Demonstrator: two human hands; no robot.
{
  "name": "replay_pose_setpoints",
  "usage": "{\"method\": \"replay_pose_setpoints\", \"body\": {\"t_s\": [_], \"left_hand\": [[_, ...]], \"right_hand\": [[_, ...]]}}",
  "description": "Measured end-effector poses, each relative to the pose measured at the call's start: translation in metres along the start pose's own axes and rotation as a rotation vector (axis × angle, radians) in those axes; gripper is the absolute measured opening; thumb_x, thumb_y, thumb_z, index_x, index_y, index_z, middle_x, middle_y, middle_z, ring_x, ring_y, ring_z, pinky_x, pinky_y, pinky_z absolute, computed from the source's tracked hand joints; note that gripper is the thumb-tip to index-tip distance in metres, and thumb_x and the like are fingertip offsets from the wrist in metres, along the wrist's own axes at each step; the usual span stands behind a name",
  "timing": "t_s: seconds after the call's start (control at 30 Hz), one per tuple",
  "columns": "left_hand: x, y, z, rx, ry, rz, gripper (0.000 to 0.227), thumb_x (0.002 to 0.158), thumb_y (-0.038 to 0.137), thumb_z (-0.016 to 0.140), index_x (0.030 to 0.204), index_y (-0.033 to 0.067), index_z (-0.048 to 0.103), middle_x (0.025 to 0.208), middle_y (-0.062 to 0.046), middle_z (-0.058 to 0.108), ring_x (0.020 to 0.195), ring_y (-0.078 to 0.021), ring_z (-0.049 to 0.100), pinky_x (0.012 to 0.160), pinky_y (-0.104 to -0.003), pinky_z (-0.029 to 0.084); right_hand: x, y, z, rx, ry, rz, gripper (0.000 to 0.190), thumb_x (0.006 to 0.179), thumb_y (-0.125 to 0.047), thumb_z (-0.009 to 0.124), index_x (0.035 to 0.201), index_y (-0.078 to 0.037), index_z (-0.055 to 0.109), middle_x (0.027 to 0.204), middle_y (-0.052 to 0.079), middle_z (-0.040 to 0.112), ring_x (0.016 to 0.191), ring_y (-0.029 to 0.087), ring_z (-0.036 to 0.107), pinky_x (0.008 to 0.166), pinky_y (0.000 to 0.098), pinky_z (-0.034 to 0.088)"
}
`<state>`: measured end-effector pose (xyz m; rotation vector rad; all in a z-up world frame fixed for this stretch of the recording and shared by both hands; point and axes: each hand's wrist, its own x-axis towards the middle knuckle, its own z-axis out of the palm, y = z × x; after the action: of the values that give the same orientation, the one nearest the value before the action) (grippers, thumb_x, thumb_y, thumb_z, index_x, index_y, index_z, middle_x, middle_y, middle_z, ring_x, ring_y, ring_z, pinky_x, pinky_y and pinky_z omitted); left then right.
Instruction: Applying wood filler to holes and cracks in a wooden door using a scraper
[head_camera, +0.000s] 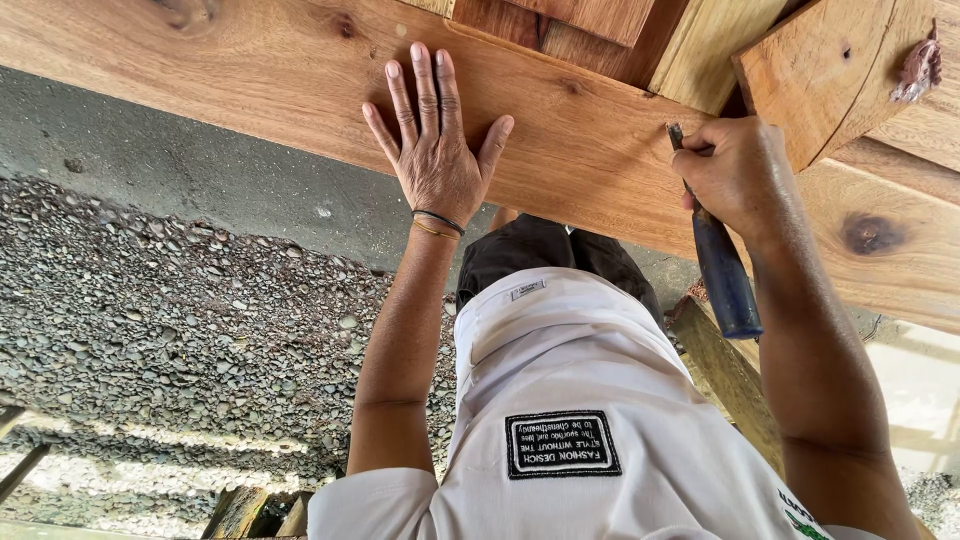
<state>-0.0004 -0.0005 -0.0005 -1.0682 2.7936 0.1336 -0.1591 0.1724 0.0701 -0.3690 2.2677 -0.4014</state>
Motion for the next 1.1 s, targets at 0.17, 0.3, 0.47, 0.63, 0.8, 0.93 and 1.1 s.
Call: {"method": "replay_pose_setpoints", "body": {"t_s": [0.17,0.3,0.47,0.63,0.8,0.93,1.1], "left_hand": [[0.0,0.0,0.0,-0.024,0.001,-0.002,0.074,0.085,0.068,0.039,0.133,0.0133,0.024,0.138,-0.004,0.021,0.128,-0.027,0.015,0.103,-0.052,0.009],[0.0,0.0,0.0,-0.022,-0.003,-0.005,0.074,0.085,0.068,0.038,0.133,0.0134,0.024,0.138,-0.004,0.02,0.128,-0.0269,0.015,0.102,-0.052,0.01],[-0.001,0.001,0.0,-0.012,0.004,-0.006,0.073,0.085,0.067,0.037,0.133,0.0133,0.023,0.138,-0.004,0.02,0.128,-0.0272,0.014,0.103,-0.052,0.009],[-0.002,0.007,-0.001,0.02,-0.019,-0.012,0.073,0.086,0.065,0.031,0.134,0.0113,0.02,0.139,-0.007,0.017,0.128,-0.0272,0.011,0.102,-0.052,0.006],[-0.002,0.008,0.001,0.032,-0.006,-0.03,0.075,0.084,0.067,0.03,0.134,0.0115,0.021,0.139,-0.007,0.017,0.129,-0.0275,0.012,0.103,-0.051,0.008],[-0.003,0.007,0.002,-0.014,-0.018,-0.031,0.075,0.084,0.065,0.031,0.134,0.0107,0.02,0.139,-0.007,0.017,0.129,-0.0283,0.011,0.102,-0.052,0.005],[-0.001,0.006,-0.002,0.019,-0.053,-0.036,0.075,0.086,0.067,0.032,0.135,0.0125,0.018,0.14,-0.006,0.015,0.13,-0.0271,0.01,0.103,-0.051,0.005]], "right_hand": [[-0.004,-0.002,0.0,-0.005,-0.071,-0.003,0.013,0.073,-0.003,0.051,0.063,-0.003,0.058,0.044,0.007,0.051,0.035,0.011,0.05,0.035,0.0215,0.038],[-0.01,-0.01,-0.015,0.061,-0.131,0.081,0.006,0.077,-0.003,0.058,0.079,0.002,0.061,0.063,0.013,0.06,0.043,0.014,0.055,0.038,0.0215,0.044],[-0.032,0.007,-0.036,0.278,-0.03,0.029,0.008,0.08,0.004,0.055,0.086,0.008,0.057,0.066,0.016,0.056,0.044,0.015,0.051,0.036,0.0222,0.041],[-0.026,0.035,-0.024,0.397,-0.005,-0.043,0.013,0.082,0.003,0.055,0.094,0.008,0.056,0.061,0.016,0.053,0.041,0.016,0.049,0.036,0.0235,0.043],[-0.017,0.011,-0.016,0.146,-0.046,-0.077,0.012,0.079,-0.004,0.058,0.088,0.004,0.06,0.06,0.014,0.059,0.04,0.012,0.053,0.036,0.0215,0.045],[-0.008,0.009,-0.015,0.086,-0.066,-0.108,0.016,0.079,-0.003,0.058,0.091,0.007,0.059,0.063,0.016,0.06,0.039,0.014,0.055,0.037,0.0226,0.046],[0.002,0.006,-0.011,0.089,-0.02,-0.117,0.006,0.075,0.001,0.056,0.073,0.001,0.061,0.058,0.006,0.056,0.037,0.011,0.053,0.032,0.0199,0.042]]}}
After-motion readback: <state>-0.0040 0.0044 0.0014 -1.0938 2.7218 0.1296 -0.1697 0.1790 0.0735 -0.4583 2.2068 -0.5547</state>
